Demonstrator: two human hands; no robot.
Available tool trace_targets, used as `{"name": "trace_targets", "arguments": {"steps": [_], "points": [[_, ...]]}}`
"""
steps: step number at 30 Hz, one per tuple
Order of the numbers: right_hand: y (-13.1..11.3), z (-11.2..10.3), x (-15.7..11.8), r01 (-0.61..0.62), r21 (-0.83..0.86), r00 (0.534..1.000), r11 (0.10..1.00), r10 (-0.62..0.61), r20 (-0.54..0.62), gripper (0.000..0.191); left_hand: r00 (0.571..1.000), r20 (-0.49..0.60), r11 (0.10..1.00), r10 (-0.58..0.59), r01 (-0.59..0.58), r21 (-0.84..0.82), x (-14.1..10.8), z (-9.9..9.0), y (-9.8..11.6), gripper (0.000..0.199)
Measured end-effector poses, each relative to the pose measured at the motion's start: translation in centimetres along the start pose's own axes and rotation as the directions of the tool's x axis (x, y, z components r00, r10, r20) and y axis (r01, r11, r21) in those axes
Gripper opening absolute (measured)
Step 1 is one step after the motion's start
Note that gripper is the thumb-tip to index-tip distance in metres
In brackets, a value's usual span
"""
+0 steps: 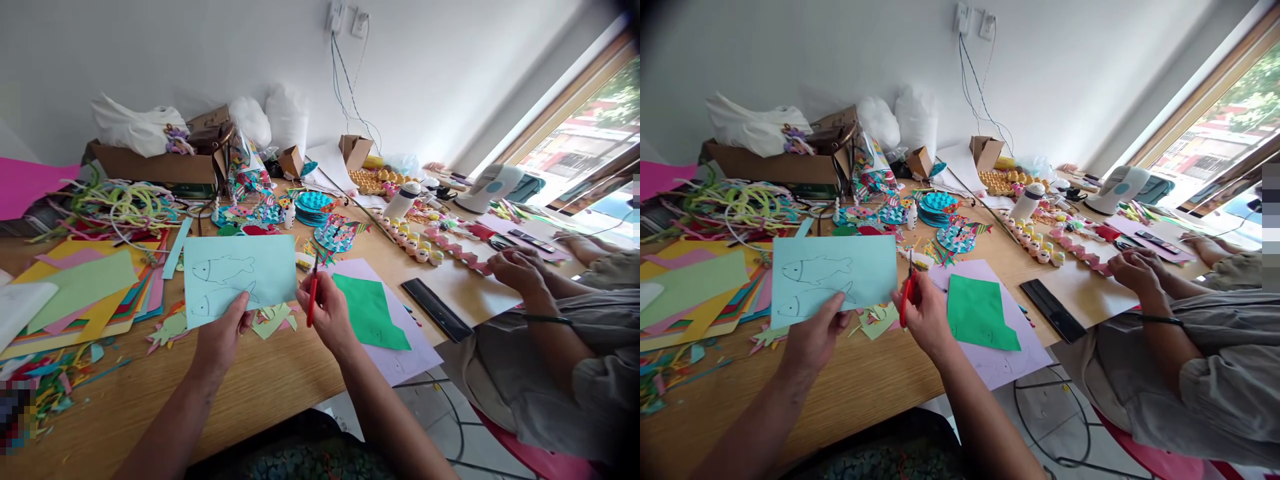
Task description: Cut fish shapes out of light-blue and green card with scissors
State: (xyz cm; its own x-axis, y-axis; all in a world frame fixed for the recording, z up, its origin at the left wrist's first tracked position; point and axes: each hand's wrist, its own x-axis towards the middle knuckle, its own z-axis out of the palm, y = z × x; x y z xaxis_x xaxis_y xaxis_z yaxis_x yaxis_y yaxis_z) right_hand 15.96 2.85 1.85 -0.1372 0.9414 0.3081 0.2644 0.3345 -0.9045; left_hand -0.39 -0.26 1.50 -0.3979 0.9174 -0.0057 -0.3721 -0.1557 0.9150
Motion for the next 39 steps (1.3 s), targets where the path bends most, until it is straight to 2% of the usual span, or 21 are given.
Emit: {"name": "trace_targets", "arguments": {"steps": [2, 4, 7, 9, 11, 15, 22, 39], "points": [[0.1, -0.2, -1.0, -0.041, 0.052, 0.999, 0.998, 0.040, 0.036, 0.021, 0.999, -0.031, 0.999, 0.039, -0.039, -0.018, 0.1, 0.0, 0.3, 0.020], [0.2, -0.3, -2.5, -0.120, 0.070, 0.984, 0.990, 0.109, 0.142, 0.022, 0.995, -0.065, 0.997, 0.077, -0.079, -0.025, 0.3, -0.1, 0.5, 0.021], [0.1, 0.4, -4.6, -0.226, 0.086, 0.914, 0.970, 0.181, 0.362, 0.023, 0.988, -0.100, 0.992, 0.117, -0.120, -0.028, 0.5, 0.1, 0.4, 0.023], [-0.4, 1.1, -5.3, -0.276, 0.096, 0.874, 0.956, 0.208, 0.439, 0.025, 0.986, -0.117, 0.992, 0.116, -0.120, -0.028, 0.4, 0.2, 0.2, 0.020], [-1.1, 1.8, -5.5, -0.303, 0.118, 0.854, 0.946, 0.215, 0.474, 0.028, 0.987, -0.112, 0.993, 0.117, -0.118, -0.006, 0.3, 0.3, 0.0, 0.017], [-1.9, 2.7, -4.7, -0.339, 0.139, 0.846, 0.930, 0.237, 0.478, 0.026, 0.988, -0.062, 0.990, 0.142, -0.142, 0.014, 0.2, 0.3, -0.3, 0.023], [-2.2, 3.4, -3.7, -0.374, 0.166, 0.852, 0.912, 0.267, 0.451, 0.023, 0.982, -0.061, 0.982, 0.178, -0.174, 0.068, 0.0, 0.1, -0.6, 0.028], [-1.6, 3.9, -3.9, -0.402, 0.209, 0.861, 0.892, 0.290, 0.419, 0.037, 0.991, -0.044, 0.991, 0.128, -0.125, 0.049, -0.2, 0.0, -1.3, 0.032]]}}
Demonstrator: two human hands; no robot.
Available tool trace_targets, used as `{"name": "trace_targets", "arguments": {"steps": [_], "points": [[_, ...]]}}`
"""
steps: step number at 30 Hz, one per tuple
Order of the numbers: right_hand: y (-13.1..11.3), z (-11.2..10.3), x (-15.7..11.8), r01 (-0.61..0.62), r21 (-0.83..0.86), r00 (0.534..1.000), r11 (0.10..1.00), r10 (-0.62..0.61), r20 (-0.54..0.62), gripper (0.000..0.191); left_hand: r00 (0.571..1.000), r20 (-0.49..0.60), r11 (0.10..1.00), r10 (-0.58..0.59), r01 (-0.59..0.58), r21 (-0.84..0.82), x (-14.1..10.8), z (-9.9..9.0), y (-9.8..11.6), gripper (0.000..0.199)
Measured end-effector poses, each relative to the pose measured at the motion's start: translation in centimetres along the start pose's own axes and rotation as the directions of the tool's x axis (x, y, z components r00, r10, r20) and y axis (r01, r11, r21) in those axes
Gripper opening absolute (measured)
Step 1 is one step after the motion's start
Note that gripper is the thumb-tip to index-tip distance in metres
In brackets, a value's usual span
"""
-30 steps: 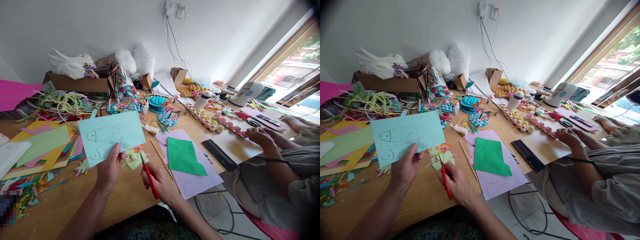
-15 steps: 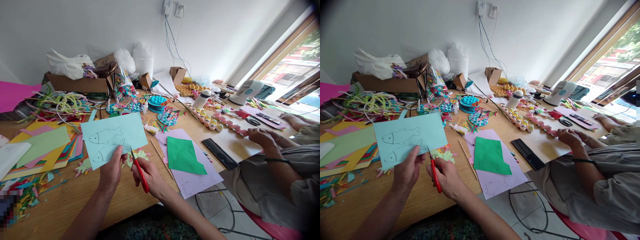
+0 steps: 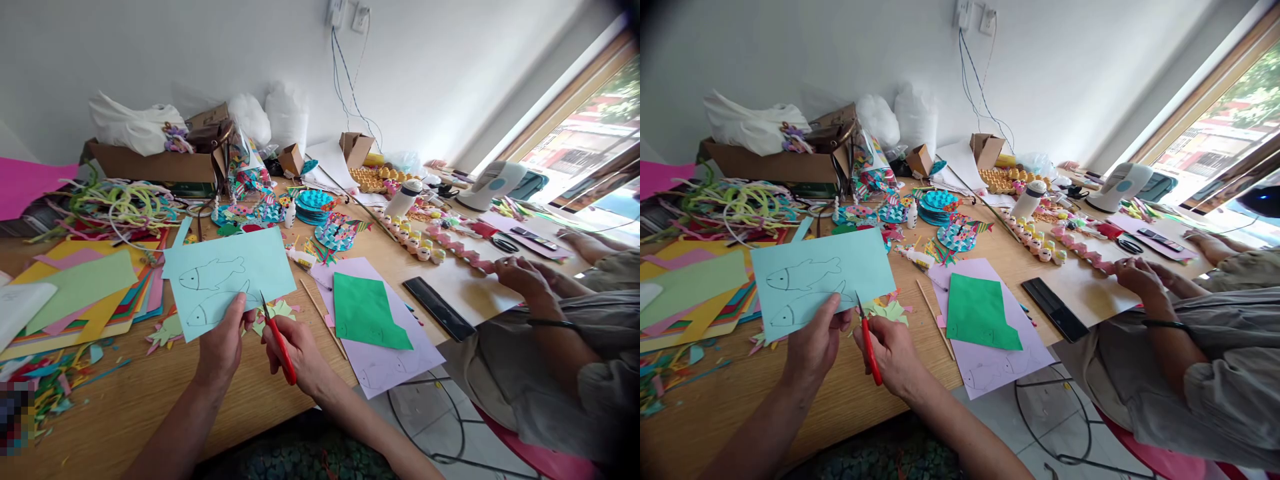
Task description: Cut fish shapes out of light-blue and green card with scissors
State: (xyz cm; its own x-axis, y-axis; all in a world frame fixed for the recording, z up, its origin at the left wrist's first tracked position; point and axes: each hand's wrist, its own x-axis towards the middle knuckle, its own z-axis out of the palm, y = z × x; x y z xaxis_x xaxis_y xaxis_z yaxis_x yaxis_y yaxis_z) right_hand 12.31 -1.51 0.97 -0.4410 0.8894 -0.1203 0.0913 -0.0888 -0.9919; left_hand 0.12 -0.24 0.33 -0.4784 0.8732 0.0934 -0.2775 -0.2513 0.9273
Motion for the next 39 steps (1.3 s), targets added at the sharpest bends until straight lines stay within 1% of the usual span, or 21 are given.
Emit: {"name": "trace_targets", "arguments": {"steps": [2, 5, 8, 11, 14, 17, 24, 28, 34, 36, 39], "points": [[0.2, 0.0, 0.0, -0.005, -0.012, 1.000, 1.000, 0.005, -0.016, 0.041, 1.000, 0.009, 1.000, -0.006, 0.006, 0.005, 0.0, -0.1, -0.2, 0.033], [0.6, 0.0, 0.0, 0.021, -0.044, 0.999, 0.999, -0.023, -0.041, 0.046, 1.000, 0.011, 1.000, -0.017, 0.017, -0.002, 0.0, -0.3, -0.3, 0.032], [0.8, 0.0, 0.0, 0.046, -0.069, 0.997, 0.997, -0.050, -0.054, 0.045, 0.999, 0.027, 1.000, -0.024, 0.024, -0.013, -0.1, -0.4, -0.3, 0.033], [1.0, 0.1, 0.0, 0.041, -0.058, 0.997, 0.997, -0.044, -0.055, 0.042, 0.999, 0.033, 0.999, -0.032, 0.032, 0.003, -0.1, -0.5, -0.3, 0.032], [1.0, 0.1, 0.0, 0.011, 0.010, 1.000, 1.000, -0.011, -0.013, 0.037, 0.998, 0.026, 0.998, -0.049, 0.047, 0.048, -0.2, -0.7, -0.4, 0.030], [0.8, 0.1, 0.1, -0.007, 0.063, 1.000, 0.998, 0.005, 0.024, 0.034, 0.996, 0.059, 0.995, -0.069, 0.065, 0.071, -0.4, -0.7, -0.5, 0.030], [0.2, 0.0, 0.2, -0.031, 0.065, 0.999, 0.997, 0.030, 0.024, 0.039, 0.987, 0.099, 0.991, -0.126, 0.121, 0.060, -0.9, -0.4, 0.3, 0.026], [0.3, 0.0, 0.2, -0.035, 0.062, 0.999, 0.997, 0.033, 0.032, 0.041, 0.986, 0.091, 0.990, -0.142, 0.140, 0.020, -0.9, -0.1, 0.6, 0.020], [0.8, -0.1, 0.3, -0.029, 0.097, 0.997, 0.995, 0.022, 0.074, 0.046, 0.983, 0.110, 0.985, -0.149, 0.157, -0.069, -0.9, 0.1, 0.8, 0.019], [0.8, -0.1, 0.3, -0.017, 0.114, 0.997, 0.993, 0.007, 0.082, 0.048, 0.982, 0.089, 0.980, -0.166, 0.174, -0.099, -0.9, 0.2, 0.9, 0.014], [0.7, -0.1, 0.3, -0.016, 0.136, 0.995, 0.991, 0.003, 0.095, 0.050, 0.980, -0.010, 0.973, -0.197, 0.195, -0.124, -0.7, 0.3, 0.9, 0.016]]}}
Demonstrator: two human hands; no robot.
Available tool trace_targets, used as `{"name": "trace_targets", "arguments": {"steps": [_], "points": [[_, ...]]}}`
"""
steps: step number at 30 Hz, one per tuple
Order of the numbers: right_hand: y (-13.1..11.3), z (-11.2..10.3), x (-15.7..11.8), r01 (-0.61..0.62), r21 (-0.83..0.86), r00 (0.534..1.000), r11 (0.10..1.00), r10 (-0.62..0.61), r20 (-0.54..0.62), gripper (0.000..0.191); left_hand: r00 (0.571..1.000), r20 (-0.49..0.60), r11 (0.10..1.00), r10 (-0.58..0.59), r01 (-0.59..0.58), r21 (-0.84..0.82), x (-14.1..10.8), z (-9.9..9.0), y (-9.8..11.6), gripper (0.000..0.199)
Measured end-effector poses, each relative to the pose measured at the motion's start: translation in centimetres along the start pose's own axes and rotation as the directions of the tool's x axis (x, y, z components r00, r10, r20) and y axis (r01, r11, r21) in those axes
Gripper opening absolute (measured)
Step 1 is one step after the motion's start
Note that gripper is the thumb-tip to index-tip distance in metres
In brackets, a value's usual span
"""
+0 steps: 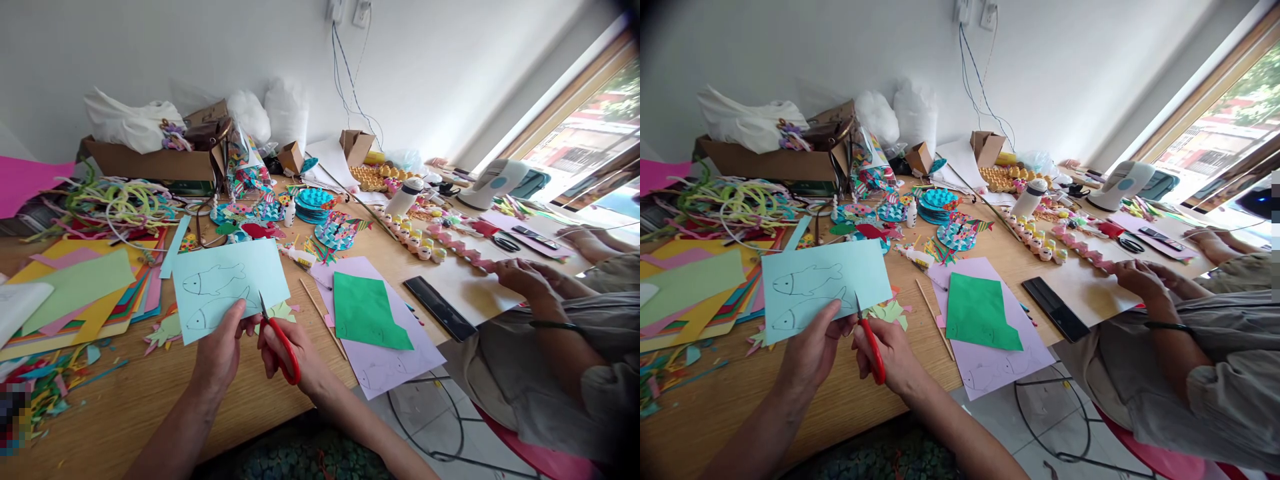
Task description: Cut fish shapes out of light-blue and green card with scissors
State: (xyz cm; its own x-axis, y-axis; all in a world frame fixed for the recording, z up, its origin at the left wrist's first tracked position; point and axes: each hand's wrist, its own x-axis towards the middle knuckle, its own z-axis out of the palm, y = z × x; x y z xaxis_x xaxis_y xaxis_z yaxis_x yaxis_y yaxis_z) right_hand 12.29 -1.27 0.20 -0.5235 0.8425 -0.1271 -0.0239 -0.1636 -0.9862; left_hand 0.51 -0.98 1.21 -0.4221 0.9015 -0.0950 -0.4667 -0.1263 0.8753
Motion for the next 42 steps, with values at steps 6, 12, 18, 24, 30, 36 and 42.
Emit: {"name": "trace_targets", "arguments": {"steps": [6, 12, 18, 24, 30, 36, 42], "points": [[-0.1, -0.1, -0.1, -0.037, 0.052, 0.998, 0.998, 0.035, 0.046, 0.050, 0.999, -0.046, 1.000, 0.020, -0.021, -0.007, 0.0, -0.1, -0.2, 0.023], [0.3, -0.1, 0.1, -0.018, 0.047, 0.999, 0.999, 0.016, 0.029, 0.050, 0.995, -0.083, 0.997, 0.059, -0.054, 0.064, 0.0, -0.5, -0.8, 0.021], [0.7, 0.0, 0.5, -0.009, 0.052, 0.999, 0.999, 0.007, 0.039, 0.055, 0.998, -0.067, 0.996, -0.017, 0.011, -0.086, 0.1, -0.3, -0.4, 0.032], [1.3, 0.0, 0.7, -0.017, 0.147, 0.999, 0.989, 0.010, 0.046, 0.056, 0.992, -0.039, 0.986, -0.121, 0.115, -0.124, 0.0, -0.4, 0.0, 0.040], [1.1, 0.2, 0.7, 0.000, 0.089, 1.000, 0.996, 0.000, -0.004, 0.054, 0.994, -0.071, 0.992, -0.088, 0.081, -0.094, -0.3, -0.1, -0.3, 0.049], [0.8, 0.5, 0.6, -0.030, 0.101, 0.998, 0.994, 0.036, -0.053, 0.054, 0.994, -0.085, 0.995, -0.067, 0.059, -0.085, -0.3, 0.3, -0.3, 0.050], [1.7, 0.6, 1.0, -0.056, 0.123, 0.993, 0.991, 0.068, -0.096, 0.054, 0.993, -0.100, 0.997, -0.057, 0.052, -0.049, -0.1, 0.2, -0.4, 0.053]]}}
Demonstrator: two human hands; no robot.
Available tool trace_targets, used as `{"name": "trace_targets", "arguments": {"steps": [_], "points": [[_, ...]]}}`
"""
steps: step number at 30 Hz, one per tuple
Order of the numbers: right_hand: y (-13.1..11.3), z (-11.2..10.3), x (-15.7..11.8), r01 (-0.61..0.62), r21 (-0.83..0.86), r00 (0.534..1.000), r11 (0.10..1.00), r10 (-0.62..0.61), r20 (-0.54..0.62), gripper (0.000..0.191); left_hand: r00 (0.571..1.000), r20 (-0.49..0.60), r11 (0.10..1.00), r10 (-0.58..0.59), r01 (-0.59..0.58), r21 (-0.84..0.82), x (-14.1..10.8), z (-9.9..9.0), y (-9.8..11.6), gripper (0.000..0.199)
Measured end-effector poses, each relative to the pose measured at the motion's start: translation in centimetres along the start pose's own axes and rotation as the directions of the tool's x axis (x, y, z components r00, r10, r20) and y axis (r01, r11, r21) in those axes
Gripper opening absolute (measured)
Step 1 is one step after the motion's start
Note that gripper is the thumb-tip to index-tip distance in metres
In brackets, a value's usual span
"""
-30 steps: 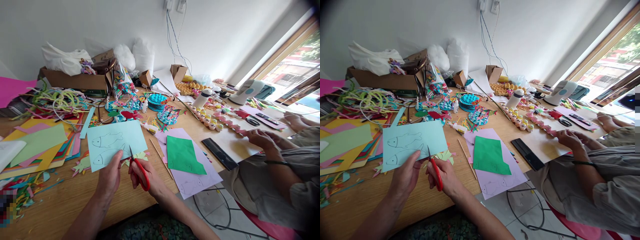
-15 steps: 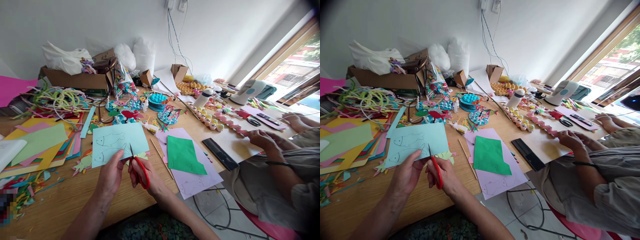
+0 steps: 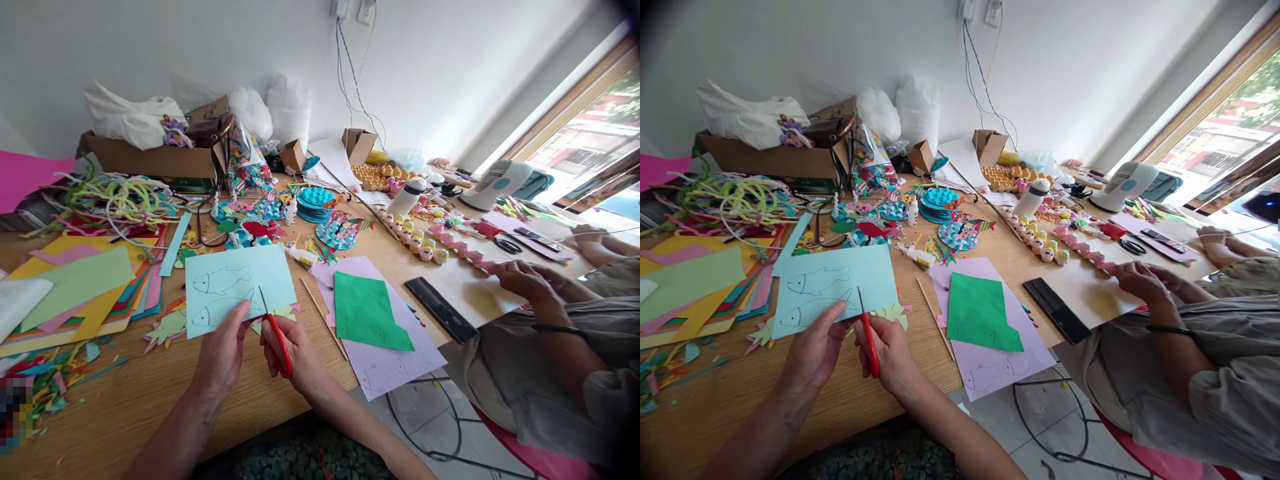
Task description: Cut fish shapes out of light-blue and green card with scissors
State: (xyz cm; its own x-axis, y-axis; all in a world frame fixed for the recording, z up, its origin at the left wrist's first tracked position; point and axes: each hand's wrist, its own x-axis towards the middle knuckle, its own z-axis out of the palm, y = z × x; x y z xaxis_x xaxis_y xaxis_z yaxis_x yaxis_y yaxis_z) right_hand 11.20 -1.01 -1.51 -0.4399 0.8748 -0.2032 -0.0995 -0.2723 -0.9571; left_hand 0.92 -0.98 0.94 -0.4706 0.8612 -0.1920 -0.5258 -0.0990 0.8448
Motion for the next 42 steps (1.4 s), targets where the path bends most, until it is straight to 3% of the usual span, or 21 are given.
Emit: {"name": "trace_targets", "arguments": {"steps": [11, 26, 42], "points": [[-0.8, -0.4, -0.3, 0.017, 0.014, 0.996, 1.000, -0.018, 0.086, 0.055, 0.998, -0.063, 0.998, -0.025, 0.028, 0.054, -0.4, -0.1, -0.5, 0.051], [-1.5, -0.7, -0.7, 0.032, -0.022, 0.990, 0.999, -0.029, 0.137, 0.056, 0.999, -0.023, 0.999, -0.048, 0.049, 0.002, -0.4, -0.3, -0.3, 0.041], [-0.3, -0.2, 0.1, -0.023, -0.076, 1.000, 0.997, 0.021, -0.018, 0.054, 0.997, -0.047, 0.998, -0.057, 0.057, 0.006, -0.5, -0.2, -0.4, 0.047]]}}
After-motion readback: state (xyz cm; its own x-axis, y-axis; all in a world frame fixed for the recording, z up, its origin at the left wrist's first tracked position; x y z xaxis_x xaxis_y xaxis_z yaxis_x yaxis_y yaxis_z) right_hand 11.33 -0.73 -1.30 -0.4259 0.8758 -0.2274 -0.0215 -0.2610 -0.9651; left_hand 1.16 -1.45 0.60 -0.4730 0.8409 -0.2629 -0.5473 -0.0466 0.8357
